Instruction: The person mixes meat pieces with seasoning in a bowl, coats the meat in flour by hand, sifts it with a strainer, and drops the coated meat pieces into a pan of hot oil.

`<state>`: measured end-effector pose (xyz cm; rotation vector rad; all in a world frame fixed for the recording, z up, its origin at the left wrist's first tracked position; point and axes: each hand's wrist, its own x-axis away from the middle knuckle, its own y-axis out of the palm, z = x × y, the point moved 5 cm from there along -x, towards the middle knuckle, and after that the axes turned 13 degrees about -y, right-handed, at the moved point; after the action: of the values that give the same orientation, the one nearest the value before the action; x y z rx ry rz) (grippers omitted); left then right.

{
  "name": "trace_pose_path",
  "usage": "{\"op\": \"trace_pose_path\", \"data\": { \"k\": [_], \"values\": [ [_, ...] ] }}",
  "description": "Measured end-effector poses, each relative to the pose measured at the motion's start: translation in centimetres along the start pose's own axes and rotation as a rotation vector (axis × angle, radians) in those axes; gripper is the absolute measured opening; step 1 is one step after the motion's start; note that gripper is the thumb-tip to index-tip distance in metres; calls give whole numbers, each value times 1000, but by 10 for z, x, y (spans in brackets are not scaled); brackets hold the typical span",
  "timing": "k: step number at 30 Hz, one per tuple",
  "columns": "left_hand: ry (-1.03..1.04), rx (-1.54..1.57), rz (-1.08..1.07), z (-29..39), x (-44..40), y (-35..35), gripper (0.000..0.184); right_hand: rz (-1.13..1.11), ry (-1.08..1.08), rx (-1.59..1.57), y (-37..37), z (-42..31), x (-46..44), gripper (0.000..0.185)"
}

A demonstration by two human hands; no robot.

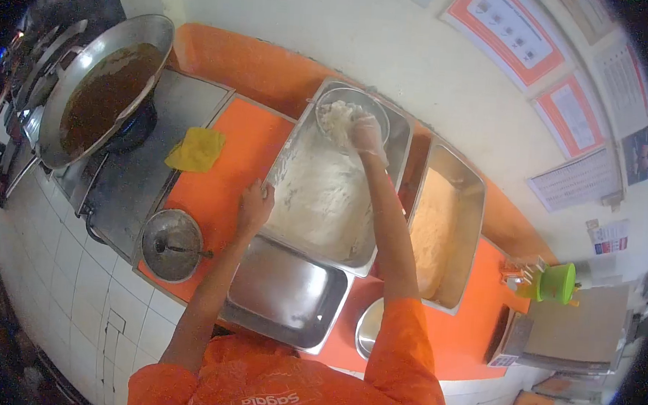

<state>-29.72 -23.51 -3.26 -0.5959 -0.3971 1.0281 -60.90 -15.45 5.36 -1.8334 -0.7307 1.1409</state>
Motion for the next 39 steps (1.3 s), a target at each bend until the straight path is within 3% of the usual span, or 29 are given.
{"op": "trace_pose_path", "data": {
  "k": [1,4,7,9,11,13,15,18,20,21,24,26,28,29,31,33,34,36,37,39],
  "values": [
    [-15,-14,-7,1,0,-1,31,-31,29,-84,-8,-8,1,13],
    [-33,-42,-18,4,3,-2,30,38,-203,60,47,56,11,18],
    [-6,-51,-6,-2,-1,3,31,-300,-5,454,-12,12,31,23],
    [-15,-66,-27,0,-1,2,32,-28,347,211,-62,0,72,29],
    [14,-73,-1,3,1,-1,33,-447,446,251,-22,56,112,27],
    [27,-77,10,6,2,-3,33,-525,289,281,-12,56,123,26],
    [31,-85,0,9,4,-4,33,-513,349,-22,-16,46,143,26],
    [-18,-42,-27,7,5,-5,32,-347,575,-1207,-21,2,138,24],
    [-1,-24,3,3,15,-5,31,-179,648,-1510,-20,-23,148,21],
    [13,-16,23,6,6,-7,31,-31,709,-1272,-45,-61,147,20],
    [66,46,12,-4,3,0,29,275,956,-1777,-35,-81,162,9],
    [76,19,28,-17,8,6,28,408,1131,-1459,-67,-102,149,7],
    [44,53,18,-15,5,8,26,183,828,-1330,-60,-108,166,7],
    [7,60,-61,-13,22,-1,25,51,776,-1074,-6,-56,187,6],
    [38,87,-18,22,-22,-7,24,273,780,-1218,-48,-95,163,7],
    [33,-6,-4,-4,3,4,23,-114,737,-429,-36,-71,162,10],
    [53,-25,-22,-37,40,9,23,-66,877,-730,-47,-92,204,12],
    [175,54,142,-21,-7,16,24,105,878,-1329,-102,-114,149,16],
    [-35,-14,-4,-1,1,1,26,186,843,-1251,-84,-102,144,17],
    [11,-115,-90,-36,49,6,27,37,729,-1033,-76,-104,211,16]
  ]
}}
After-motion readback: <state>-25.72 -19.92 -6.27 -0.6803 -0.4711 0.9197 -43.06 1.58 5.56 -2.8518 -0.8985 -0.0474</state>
